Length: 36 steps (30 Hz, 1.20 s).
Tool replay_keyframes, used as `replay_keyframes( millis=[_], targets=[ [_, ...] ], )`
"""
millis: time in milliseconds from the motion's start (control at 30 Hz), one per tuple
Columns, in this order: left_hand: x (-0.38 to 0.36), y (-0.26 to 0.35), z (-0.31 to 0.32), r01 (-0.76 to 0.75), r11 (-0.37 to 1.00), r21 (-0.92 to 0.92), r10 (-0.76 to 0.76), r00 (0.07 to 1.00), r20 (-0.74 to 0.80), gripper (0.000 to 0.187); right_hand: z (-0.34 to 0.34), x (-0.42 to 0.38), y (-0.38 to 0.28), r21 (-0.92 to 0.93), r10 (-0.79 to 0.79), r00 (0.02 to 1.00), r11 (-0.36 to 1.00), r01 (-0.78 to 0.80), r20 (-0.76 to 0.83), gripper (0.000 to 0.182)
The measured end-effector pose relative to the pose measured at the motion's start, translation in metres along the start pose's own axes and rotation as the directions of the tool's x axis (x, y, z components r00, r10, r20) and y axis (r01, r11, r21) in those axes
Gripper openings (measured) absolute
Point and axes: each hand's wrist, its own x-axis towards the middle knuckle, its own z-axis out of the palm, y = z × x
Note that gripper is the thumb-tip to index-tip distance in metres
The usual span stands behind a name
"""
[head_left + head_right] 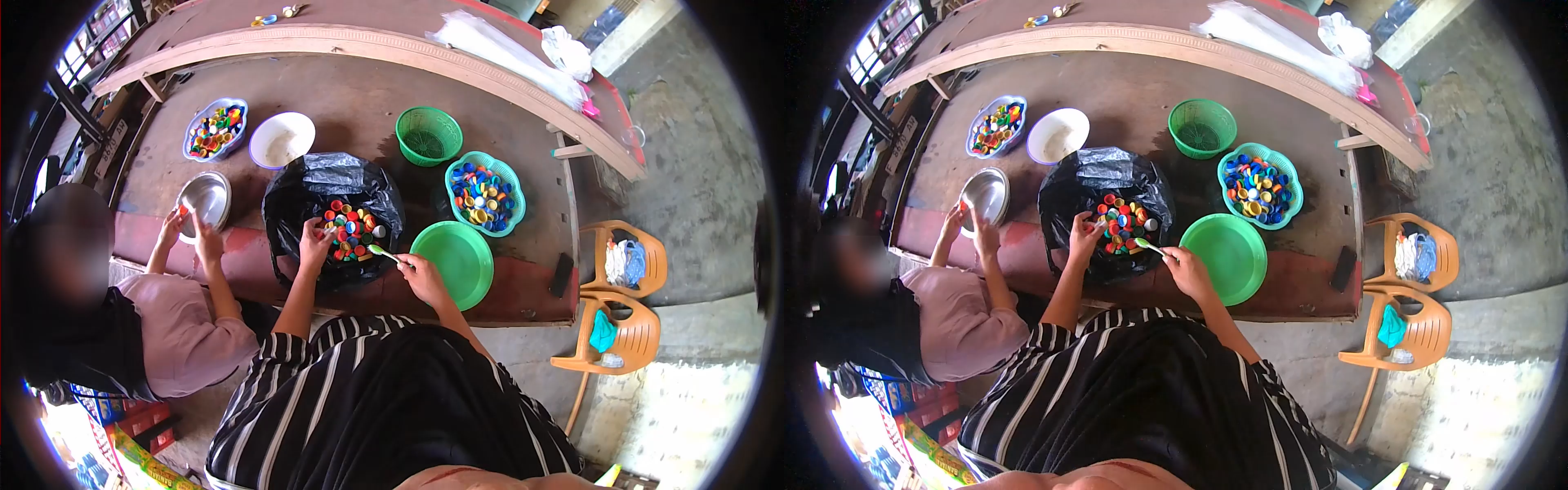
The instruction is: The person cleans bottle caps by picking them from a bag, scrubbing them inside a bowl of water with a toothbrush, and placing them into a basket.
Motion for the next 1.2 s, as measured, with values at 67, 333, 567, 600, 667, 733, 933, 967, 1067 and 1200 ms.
replay_keyframes(
  millis=[67, 333, 567, 600, 667, 733, 933, 967, 1067, 1200],
  targets=[
    [-0.001, 0.004, -0.003, -0.294, 0.907, 0.301, 0.293, 0.955, 0.05, 0.038, -0.002, -0.004, 0.008, 0.037, 0.047, 0.998, 0.998, -0.045, -0.048, 0.023],
    [-0.01, 0.044, 0.054, -0.292, 0.956, -0.027, 0.292, 0.938, 0.188, 0.033, -0.034, -0.032, 0.088, -0.224, 0.141, 0.877, 0.937, -0.268, -0.459, 0.035],
    [-0.061, 0.054, 0.155, -0.464, 0.885, -0.04, 0.386, 0.682, 0.621, 0.039, -0.047, -0.049, 0.08, -0.45, 0.366, 0.862, 0.741, -0.498, -0.351, 0.025],
    [-0.064, 0.047, 0.167, -0.507, 0.861, -0.028, 0.41, 0.66, 0.63, 0.039, -0.046, -0.049, 0.066, -0.425, 0.367, 0.848, 0.745, -0.514, -0.382, 0.025],
    [-0.069, 0.036, 0.184, -0.391, 0.92, 0.039, 0.276, 0.713, 0.645, 0.04, -0.045, -0.053, 0.044, -0.326, 0.319, 0.838, 0.813, -0.482, -0.443, 0.025],
    [-0.068, 0.033, 0.195, -0.34, 0.939, 0.057, 0.231, 0.743, 0.628, 0.041, -0.042, -0.061, 0.032, -0.283, 0.251, 0.854, 0.869, -0.407, -0.455, 0.025],
    [-0.073, 0.041, 0.197, -0.232, 0.971, 0.065, 0.123, 0.71, 0.694, 0.041, -0.043, -0.076, 0.044, -0.269, 0.297, 0.823, 0.844, -0.463, -0.483, 0.023],
    [-0.072, 0.036, 0.198, -0.221, 0.974, 0.047, 0.133, 0.73, 0.671, 0.041, -0.045, -0.075, 0.038, -0.263, 0.268, 0.844, 0.868, -0.421, -0.465, 0.024],
    [-0.07, 0.028, 0.199, -0.256, 0.966, 0.024, 0.176, 0.726, 0.665, 0.04, -0.046, -0.072, 0.039, -0.295, 0.267, 0.868, 0.864, -0.408, -0.418, 0.024],
    [-0.072, 0.028, 0.202, -0.358, 0.932, 0.054, 0.241, 0.723, 0.647, 0.045, -0.056, -0.056, 0.061, -0.411, 0.4, 0.782, 0.685, -0.602, -0.478, 0.023]
  ],
)
